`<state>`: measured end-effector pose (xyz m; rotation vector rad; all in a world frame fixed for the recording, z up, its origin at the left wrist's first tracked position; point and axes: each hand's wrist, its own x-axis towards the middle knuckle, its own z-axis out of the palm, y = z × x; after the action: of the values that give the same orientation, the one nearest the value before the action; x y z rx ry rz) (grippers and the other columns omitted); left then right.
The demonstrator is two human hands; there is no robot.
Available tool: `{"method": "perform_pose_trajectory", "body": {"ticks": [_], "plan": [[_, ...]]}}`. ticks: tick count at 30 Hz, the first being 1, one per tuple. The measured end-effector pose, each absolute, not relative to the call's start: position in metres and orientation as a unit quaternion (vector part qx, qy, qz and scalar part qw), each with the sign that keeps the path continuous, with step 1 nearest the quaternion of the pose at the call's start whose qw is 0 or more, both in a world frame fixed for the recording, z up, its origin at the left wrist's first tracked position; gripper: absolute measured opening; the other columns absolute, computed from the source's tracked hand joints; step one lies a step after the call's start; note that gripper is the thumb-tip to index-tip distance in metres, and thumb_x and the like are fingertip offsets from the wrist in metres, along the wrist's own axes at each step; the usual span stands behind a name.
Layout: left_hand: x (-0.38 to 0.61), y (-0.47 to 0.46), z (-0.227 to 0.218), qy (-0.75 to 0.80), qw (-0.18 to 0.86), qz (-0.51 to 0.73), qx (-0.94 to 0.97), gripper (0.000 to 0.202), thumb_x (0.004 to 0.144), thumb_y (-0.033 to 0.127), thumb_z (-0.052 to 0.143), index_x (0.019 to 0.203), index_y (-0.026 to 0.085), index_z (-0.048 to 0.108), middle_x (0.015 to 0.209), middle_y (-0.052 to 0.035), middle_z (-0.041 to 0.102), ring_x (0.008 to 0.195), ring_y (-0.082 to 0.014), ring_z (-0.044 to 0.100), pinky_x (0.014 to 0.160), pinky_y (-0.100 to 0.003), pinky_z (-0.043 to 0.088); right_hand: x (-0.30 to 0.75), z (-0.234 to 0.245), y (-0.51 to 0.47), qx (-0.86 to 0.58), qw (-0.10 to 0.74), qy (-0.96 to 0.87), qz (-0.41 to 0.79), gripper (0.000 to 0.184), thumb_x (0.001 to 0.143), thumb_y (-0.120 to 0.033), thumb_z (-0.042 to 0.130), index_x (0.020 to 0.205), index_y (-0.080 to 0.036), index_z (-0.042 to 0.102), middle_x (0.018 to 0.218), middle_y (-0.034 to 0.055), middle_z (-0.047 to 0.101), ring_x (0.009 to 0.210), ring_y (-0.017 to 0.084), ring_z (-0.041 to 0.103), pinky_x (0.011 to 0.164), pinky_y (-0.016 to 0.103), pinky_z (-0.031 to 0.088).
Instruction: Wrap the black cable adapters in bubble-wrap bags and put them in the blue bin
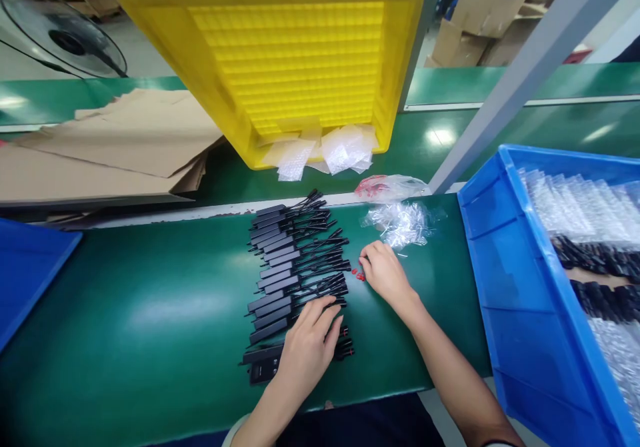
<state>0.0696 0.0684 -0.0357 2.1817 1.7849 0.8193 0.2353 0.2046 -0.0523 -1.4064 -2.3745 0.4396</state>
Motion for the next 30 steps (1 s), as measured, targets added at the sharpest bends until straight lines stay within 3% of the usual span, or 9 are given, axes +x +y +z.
{"method": "perform_pose_trajectory", "body": {"ticks": [3,9,15,18,24,30], "plan": [[0.075,0.075,-0.040,0.631,0.063,0.222,0.741,0.015,0.090,0.012,0.051,0.101,0.014,0.059,0.103,-0.0091,0.064,0.094,-0.0234,0.062,0.070,-0.032,0.058,0.229,-0.057,0.204,-0.488,0.147,-0.850,0.132,0.011,0.090,-0.011,0.050,0.086,-0.017,0.059,0.094,0.0099,0.058,0.087,0.025,0.051,0.081,0.036,0.045],[0.075,0.078,-0.039,0.642,0.086,0.155,0.746,0.014,0.090,0.012,0.051,0.100,0.015,0.060,0.094,-0.0066,0.061,0.087,-0.0211,0.059,0.063,-0.028,0.058,0.228,-0.059,0.199,-0.494,0.115,-0.857,0.092,0.021,0.090,-0.007,0.042,0.083,-0.014,0.059,0.094,0.0125,0.056,0.085,0.026,0.046,0.079,0.037,0.042],[0.075,0.080,-0.037,0.643,0.122,0.105,0.749,0.019,0.089,0.007,0.047,0.102,0.012,0.059,0.097,-0.0090,0.057,0.090,-0.0227,0.056,0.068,-0.032,0.058,0.221,-0.070,0.197,-0.521,0.124,-0.842,0.059,0.024,0.086,-0.001,0.038,0.087,-0.013,0.058,0.097,0.0161,0.055,0.088,0.028,0.045,0.079,0.040,0.040],[0.074,0.080,-0.034,0.641,0.149,0.089,0.747,0.023,0.087,0.003,0.046,0.103,0.010,0.059,0.098,-0.0101,0.055,0.091,-0.0241,0.054,0.074,-0.037,0.057,0.223,-0.072,0.200,-0.539,0.143,-0.828,0.065,0.025,0.086,-0.001,0.035,0.085,-0.014,0.056,0.090,0.0148,0.055,0.084,0.027,0.048,0.077,0.039,0.041],[0.067,0.077,-0.032,0.633,0.245,0.150,0.718,0.025,0.084,-0.003,0.043,0.097,0.010,0.060,0.101,-0.0113,0.051,0.092,-0.0228,0.052,0.079,-0.038,0.054,0.241,-0.061,0.197,-0.525,0.158,-0.827,0.121,0.017,0.094,-0.012,0.040,0.088,-0.019,0.054,0.083,0.0047,0.061,0.076,0.018,0.057,0.069,0.027,0.045],[0.054,0.078,-0.027,0.591,0.341,0.230,0.694,0.020,0.087,0.005,0.050,0.098,0.016,0.063,0.107,-0.0089,0.057,0.101,-0.0214,0.056,0.086,-0.035,0.052,0.248,-0.059,0.189,-0.521,0.123,-0.837,0.114,0.023,0.093,-0.011,0.042,0.092,-0.019,0.063,0.088,0.0073,0.063,0.081,0.023,0.055,0.073,0.031,0.043]]}}
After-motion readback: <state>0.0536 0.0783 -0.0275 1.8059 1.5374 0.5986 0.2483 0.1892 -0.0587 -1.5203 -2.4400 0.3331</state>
